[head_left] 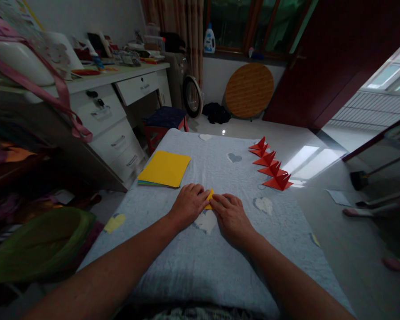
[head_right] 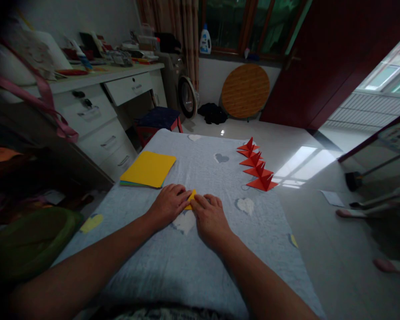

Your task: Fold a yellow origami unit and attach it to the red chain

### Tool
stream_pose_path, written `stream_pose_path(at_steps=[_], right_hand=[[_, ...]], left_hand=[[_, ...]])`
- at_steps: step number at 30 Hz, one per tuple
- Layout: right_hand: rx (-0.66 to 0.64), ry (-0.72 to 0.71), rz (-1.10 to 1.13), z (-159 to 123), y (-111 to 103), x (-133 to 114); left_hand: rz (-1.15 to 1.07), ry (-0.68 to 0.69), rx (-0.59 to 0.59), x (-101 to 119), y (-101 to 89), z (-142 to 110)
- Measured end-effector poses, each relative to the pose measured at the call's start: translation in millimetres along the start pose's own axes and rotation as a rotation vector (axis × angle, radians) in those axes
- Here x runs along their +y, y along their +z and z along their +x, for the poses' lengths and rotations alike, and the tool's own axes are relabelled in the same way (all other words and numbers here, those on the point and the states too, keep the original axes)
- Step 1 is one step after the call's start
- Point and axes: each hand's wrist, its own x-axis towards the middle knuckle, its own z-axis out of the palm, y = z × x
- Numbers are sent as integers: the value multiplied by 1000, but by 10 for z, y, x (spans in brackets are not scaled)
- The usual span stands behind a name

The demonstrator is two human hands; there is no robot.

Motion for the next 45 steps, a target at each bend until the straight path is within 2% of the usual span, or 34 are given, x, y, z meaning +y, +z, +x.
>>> stream_pose_path(at_steps=[8,21,29,37,45], right_hand=[[15,10,-20,6,22,-6],[-11,25,-25,10,-6,-33],[-22,28,-19,12,2,-28],[-26,26,-16,6,16,-20],[-11,18,18,4,-16,-22]], left_hand=[[-60,24,7,0,-58,-55],[115,60,-10,90,-58,-69],[175,36,-69,98,-76,-33],[137,16,-78,96,-98,4],[72,33,-31,36,-50,10]])
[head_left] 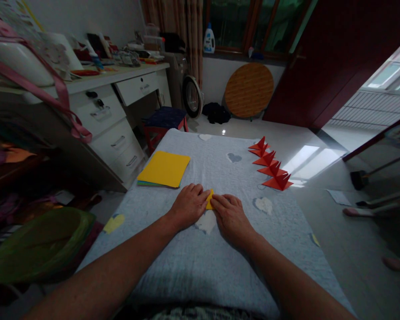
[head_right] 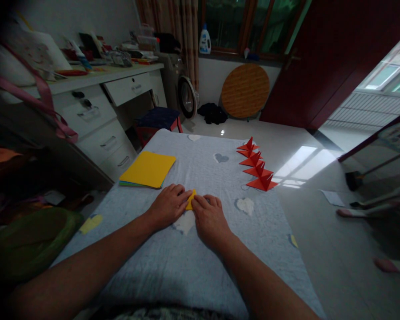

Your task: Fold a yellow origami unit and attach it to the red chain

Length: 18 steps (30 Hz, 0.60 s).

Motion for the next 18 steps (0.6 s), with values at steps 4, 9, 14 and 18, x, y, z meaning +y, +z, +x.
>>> stream_pose_path(at_steps=[4,9,14,18], right_hand=[[27,34,42,-11,20,38],[27,47,63,-15,45,55],[15,30,49,-13,49,57],[17,14,50,-15,31,54]], left_hand=[[-15,6,9,-6,20,-9],[-9,13,24,7,18,-14],[0,8,16,10,15,-14],[3,11,4,9,14,-13]])
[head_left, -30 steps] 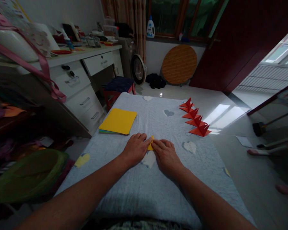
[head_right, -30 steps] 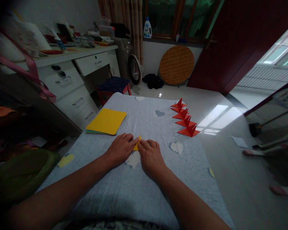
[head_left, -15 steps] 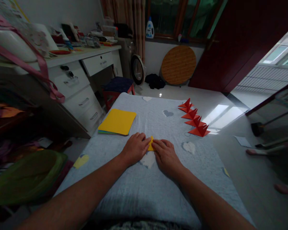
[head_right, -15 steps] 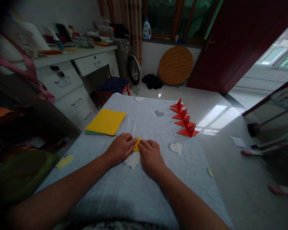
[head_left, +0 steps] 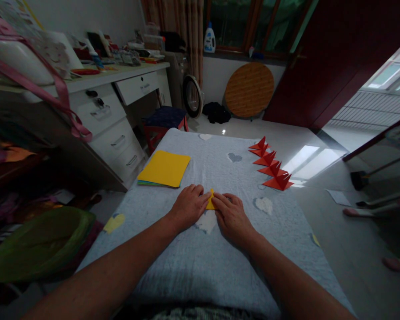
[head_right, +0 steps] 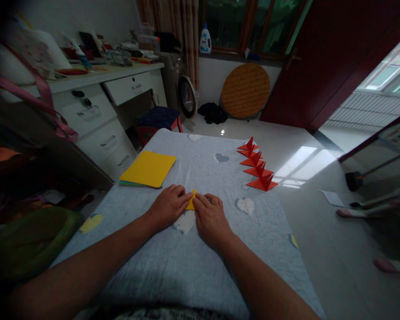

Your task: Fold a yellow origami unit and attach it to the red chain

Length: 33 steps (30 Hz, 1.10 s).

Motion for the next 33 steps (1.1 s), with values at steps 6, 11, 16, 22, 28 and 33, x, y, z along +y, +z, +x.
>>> stream_pose_path(at_steps=[6,11,16,22,28,33], right_hand=[[-10,-1,16,7,-38,-25],[-25,10,7,43,-50,-37],[-68,18,-35,70,-41,-25],[-110,38,-44,76,-36,-18],[-19,-23,73,36,-118,2],[5,-113,100,-26,-196,-21]], left_hand=[[7,-7,-7,2,-6,5],[10,-14,-10,0,6,15],[12,-7,-24,-5,-11,18],[-11,-5,-15,-7,-3,9],[-196,14,24,-26,12,-3],[-438,-6,41,-70,-14,6]])
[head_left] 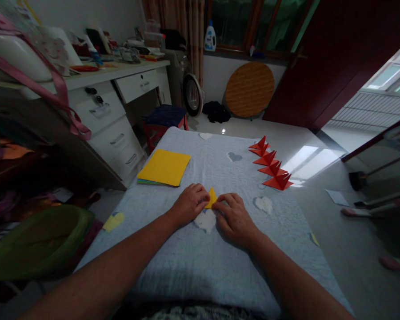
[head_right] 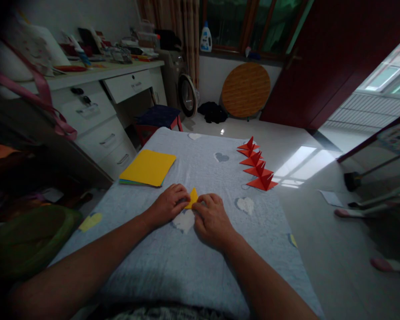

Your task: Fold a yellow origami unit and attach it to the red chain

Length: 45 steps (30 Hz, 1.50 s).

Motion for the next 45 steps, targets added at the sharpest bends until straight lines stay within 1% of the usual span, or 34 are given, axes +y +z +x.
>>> stream_pose_path(at_steps=[4,12,16,22,26,30,36,41,43,45], right_hand=[[-62,-12,-31,-10,-14,-34],[-100,-11,-115,-22,-59,-93],[-122,-24,-201,-40,-50,-94],[-109,-30,-287,-84,-74,-27],[-81,-18,-294,-115,-105,36],[-33,-15,-227,-110,-124,48],[114,38,-14,-59,-55,81],[188,1,152,-43,24,141],[184,-36,195,-43,36,151],[171,-68,213,-45,40,156]], left_hand=[[-37,-31,-28,-10,-6,1],[74,-107,-92,57,-4,-9],[129,-142,-77,76,12,-16],[179,-181,-89,88,8,-21],[168,-193,-95,76,-10,-35],[81,-185,-60,33,-21,-62],[-127,-184,14,31,-98,-51],[-342,-123,79,29,-137,-37],[-346,-145,129,15,-119,-32],[-290,-180,176,4,-90,-23]])
